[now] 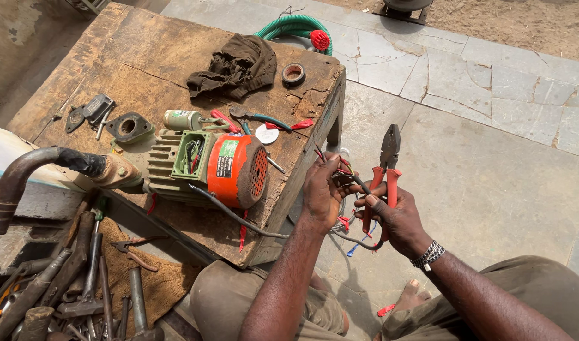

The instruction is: The person sits on the ground repairing an electric water pump motor. They use pliers to strip and trim the motor's wire leads, twist the exposed copper wires together, and wrap the connections with black electrical tape pulled by hand.

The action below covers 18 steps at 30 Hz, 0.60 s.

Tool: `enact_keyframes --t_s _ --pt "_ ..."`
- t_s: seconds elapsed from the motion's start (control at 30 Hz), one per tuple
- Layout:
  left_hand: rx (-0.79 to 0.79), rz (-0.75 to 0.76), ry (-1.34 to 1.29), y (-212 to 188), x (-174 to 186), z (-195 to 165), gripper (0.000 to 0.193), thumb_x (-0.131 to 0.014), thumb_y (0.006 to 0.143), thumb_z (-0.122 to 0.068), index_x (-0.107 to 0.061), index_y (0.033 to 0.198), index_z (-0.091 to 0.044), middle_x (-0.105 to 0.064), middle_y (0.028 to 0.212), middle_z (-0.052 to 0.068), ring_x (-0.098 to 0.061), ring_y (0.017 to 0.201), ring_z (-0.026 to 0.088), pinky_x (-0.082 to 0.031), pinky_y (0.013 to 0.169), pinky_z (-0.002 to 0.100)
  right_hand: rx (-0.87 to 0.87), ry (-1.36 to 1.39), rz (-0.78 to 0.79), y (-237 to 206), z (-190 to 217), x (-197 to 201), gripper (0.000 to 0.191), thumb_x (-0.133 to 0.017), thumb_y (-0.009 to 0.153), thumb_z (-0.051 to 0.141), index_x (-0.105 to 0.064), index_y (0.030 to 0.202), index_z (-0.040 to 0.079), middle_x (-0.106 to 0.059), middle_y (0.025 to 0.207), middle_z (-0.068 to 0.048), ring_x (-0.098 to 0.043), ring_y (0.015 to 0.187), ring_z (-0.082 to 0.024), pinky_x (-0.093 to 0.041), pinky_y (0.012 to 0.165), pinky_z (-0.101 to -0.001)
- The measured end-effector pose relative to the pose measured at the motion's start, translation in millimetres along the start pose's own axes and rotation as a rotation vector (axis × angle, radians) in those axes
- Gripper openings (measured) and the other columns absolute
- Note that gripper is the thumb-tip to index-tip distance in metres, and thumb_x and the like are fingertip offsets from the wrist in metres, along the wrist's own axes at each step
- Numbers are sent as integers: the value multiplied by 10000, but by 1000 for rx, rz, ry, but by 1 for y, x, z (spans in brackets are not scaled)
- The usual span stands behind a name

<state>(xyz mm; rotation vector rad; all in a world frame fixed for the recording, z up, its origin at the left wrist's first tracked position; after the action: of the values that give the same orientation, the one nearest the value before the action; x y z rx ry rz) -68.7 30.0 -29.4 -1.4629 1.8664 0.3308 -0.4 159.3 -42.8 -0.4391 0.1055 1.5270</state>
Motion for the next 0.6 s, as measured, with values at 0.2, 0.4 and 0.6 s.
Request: enact_keyframes --t_s 0.2,0.4,0.6 --pt "38 -81 119 -4 5 0 247 -740 995 -290 -574 951 -112 -625 837 21 -670 766 142 -583 647 305 21 -35 -28 -1 4 -3 261 -706 939 197 -648 1049 -32 -758 998 -197 -771 862 -264 -647 753 -419" --pt "188 -42 247 -10 -5 13 294 -793 874 -312 -704 1055 -99 -697 881 29 -715 811 120 -624 726 262 128 -14 -67 -2 22 -3 245 -716 944 191 -646 1025 -29 -720 1006 -119 -744 861 -206 -675 788 -411" --pt "214 -24 227 -12 -6 18 381 -800 872 -290 -701 1116 -15 -757 1014 116 -750 947 164 -655 795 263 133 -18 -98 -5 26 -1 237 -728 926 163 -641 1020 -37 -714 977 -123 -750 853 -204 -673 767 -399"
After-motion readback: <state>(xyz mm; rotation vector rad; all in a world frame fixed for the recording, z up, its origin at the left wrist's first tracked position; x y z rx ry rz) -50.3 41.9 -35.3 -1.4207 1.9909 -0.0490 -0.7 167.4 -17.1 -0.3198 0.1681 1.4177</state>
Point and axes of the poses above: each hand's wrist, its own y-axis towards the middle knuckle, its own x-axis out of the back of the hand, z = x × y, the point moved 10 cm from there along y, towards the middle knuckle
